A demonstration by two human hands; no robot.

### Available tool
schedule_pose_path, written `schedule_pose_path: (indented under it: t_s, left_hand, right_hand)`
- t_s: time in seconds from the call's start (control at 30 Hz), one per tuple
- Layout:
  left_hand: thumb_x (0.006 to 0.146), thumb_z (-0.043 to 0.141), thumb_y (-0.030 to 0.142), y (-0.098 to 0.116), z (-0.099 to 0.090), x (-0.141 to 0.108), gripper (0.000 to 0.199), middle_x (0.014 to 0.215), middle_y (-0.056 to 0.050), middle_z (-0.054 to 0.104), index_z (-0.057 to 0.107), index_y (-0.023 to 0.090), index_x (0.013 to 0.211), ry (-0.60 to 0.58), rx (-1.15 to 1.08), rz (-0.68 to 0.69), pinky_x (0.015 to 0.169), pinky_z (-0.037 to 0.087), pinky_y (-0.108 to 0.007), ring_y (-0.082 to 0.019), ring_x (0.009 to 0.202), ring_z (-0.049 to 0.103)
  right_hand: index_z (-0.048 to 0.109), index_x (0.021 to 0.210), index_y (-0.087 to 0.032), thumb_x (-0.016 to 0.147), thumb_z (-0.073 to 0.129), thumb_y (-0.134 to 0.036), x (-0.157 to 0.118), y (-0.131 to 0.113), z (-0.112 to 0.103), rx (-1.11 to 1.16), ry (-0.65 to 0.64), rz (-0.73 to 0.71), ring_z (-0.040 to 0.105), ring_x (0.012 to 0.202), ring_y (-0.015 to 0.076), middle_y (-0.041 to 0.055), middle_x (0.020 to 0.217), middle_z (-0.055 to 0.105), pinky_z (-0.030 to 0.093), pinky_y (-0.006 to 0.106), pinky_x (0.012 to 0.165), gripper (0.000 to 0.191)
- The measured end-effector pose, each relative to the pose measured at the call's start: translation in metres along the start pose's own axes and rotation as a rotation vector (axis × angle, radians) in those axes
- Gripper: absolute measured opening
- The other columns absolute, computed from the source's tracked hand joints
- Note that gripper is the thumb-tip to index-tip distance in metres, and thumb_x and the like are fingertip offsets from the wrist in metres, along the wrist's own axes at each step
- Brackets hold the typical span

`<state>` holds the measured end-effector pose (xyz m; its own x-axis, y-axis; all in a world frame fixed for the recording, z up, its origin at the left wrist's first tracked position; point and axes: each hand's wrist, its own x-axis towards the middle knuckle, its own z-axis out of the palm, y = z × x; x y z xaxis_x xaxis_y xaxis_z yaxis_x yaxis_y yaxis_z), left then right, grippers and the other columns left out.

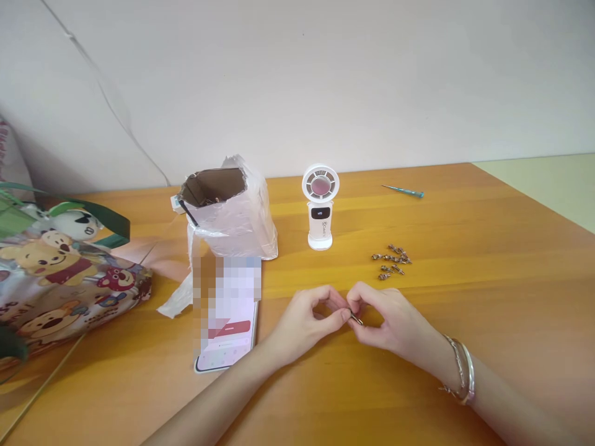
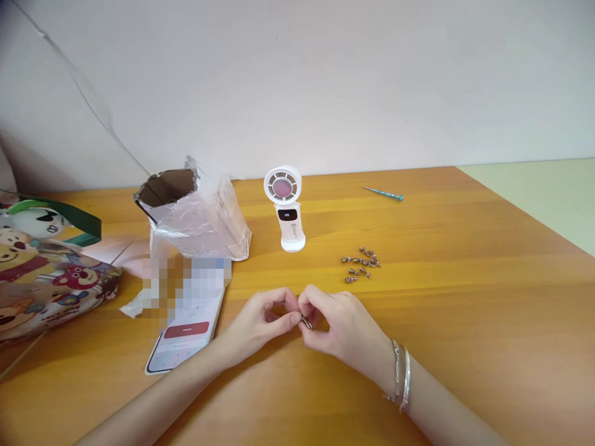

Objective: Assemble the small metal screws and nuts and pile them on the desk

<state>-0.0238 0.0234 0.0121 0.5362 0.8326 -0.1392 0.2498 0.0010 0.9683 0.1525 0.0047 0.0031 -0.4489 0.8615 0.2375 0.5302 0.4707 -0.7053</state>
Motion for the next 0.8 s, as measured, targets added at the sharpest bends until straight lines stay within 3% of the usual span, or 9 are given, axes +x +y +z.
schedule_pose_path:
  t_s: [0.2,0.47,0.8]
  left_hand:
    - [0.079,0.055,0.026,0.0015,-0.0005,0.0006,0.011,0.08,-0.003,0.064,0.058,0.016,0.075,0.042,0.036,0.011,0.06,0.044,-0.022,-0.014,0.074,0.056]
    - [0.077,0.054,0.019,0.0034,0.003,-0.0011,0.007,0.073,-0.001,0.062,0.057,0.015,0.073,0.01,0.039,0.016,0.057,0.046,-0.021,-0.012,0.066,0.055]
    - [0.078,0.052,0.02,0.0006,0.0036,-0.0019,0.008,0.074,-0.002,0.062,0.057,0.016,0.075,0.013,0.057,0.041,0.057,0.046,-0.02,-0.013,0.07,0.056]
  right_hand:
    - [0.043,0.078,-0.023,0.076,0.049,-0.013,-0.0004,0.0014,-0.0026,-0.025,0.033,-0.016,0.059,0.06,0.0097,-0.0046,0.068,0.06,0.047,0.02,0.059,0.012]
    - [0.039,0.075,-0.023,0.075,0.048,-0.012,0.0009,-0.0018,-0.0049,-0.037,-0.055,-0.025,0.053,0.056,0.0085,-0.0053,0.066,0.056,0.043,0.019,0.054,0.014]
    - [0.039,0.076,-0.023,0.075,0.048,-0.012,-0.0005,0.0006,-0.0039,-0.073,-0.053,-0.026,0.054,0.055,0.0088,-0.0055,0.066,0.057,0.043,0.019,0.054,0.014]
